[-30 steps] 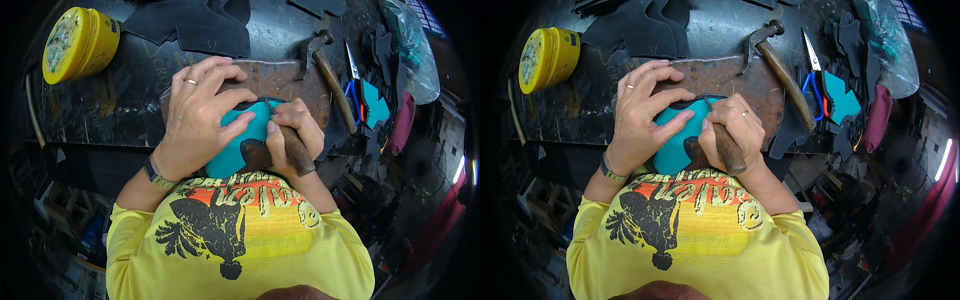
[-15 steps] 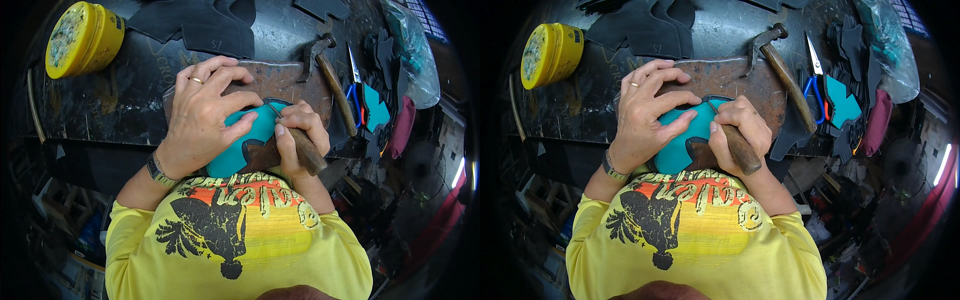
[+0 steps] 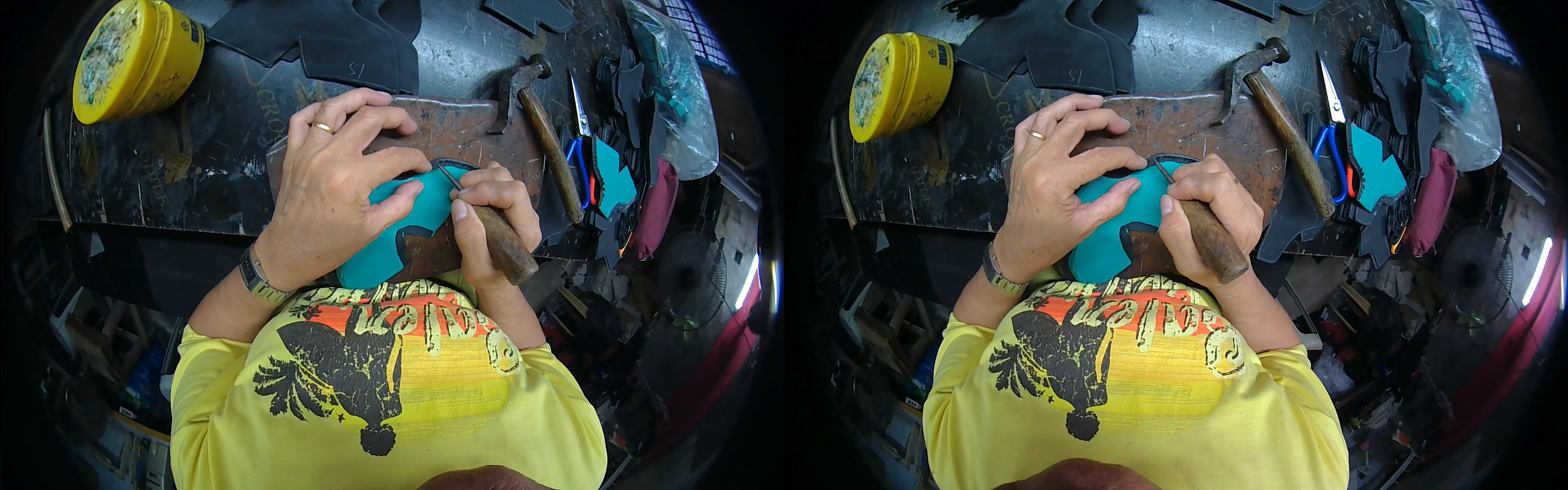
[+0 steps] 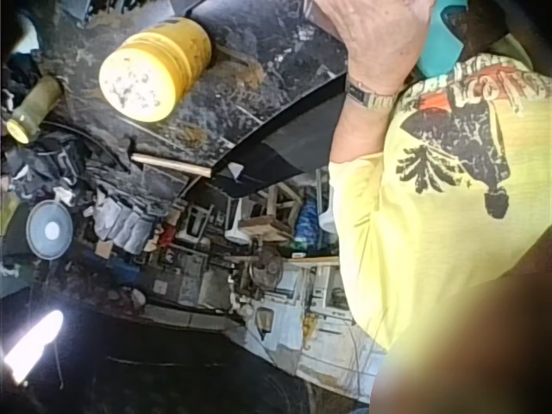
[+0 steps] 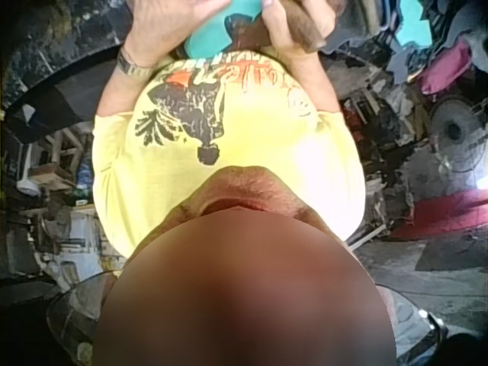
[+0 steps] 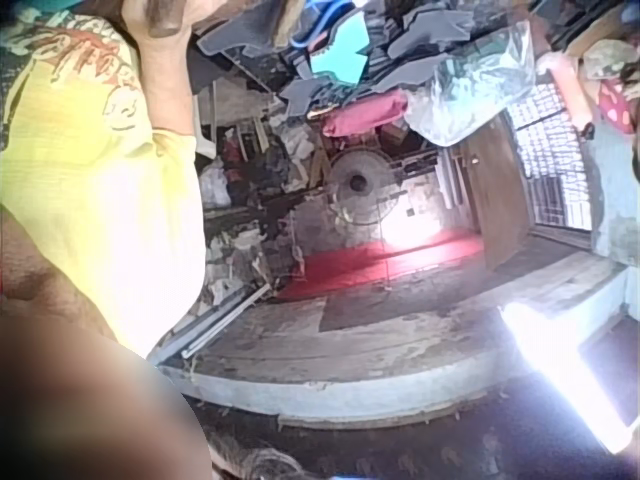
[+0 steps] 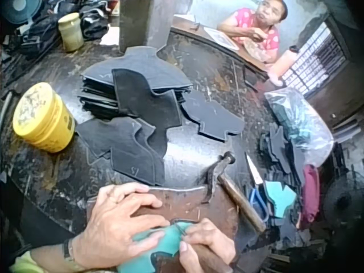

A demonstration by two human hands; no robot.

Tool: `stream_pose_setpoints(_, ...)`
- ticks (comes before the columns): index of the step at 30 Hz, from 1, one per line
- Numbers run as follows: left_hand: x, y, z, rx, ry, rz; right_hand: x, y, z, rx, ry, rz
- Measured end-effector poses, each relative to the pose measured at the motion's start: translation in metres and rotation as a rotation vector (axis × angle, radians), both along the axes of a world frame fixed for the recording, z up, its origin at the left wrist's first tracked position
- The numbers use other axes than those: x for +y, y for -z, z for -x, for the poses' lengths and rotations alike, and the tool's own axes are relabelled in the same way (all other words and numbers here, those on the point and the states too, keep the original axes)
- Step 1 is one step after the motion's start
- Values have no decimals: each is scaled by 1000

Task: The person hammers a small black leather piece onto a green insole, then uses scissors to trim the black leather. They apply a substance from a yellow container to the insole and use a pointed tool to mark or punch along the edges. The person continues hammering the leather onto the insole.

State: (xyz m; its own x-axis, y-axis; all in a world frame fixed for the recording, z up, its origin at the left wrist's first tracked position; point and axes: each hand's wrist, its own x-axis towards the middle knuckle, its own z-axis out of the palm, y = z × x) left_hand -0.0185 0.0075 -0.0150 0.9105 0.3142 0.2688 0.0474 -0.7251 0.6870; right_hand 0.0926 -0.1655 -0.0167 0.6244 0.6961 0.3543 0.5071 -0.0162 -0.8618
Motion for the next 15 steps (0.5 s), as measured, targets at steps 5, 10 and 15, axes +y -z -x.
stream_pose_setpoints(5, 0, 0, 0, 2, -2, 1, 2, -1, 0, -34, -17, 1)
stream_pose_setpoints(10, -1, 0, 0, 0, -3, -1, 7, 1, 3, -86, -11, -2)
stream_pose_setpoints(15, -1, 1, 0, 0, -22, 33, 7, 0, 4, -121, -20, 25)
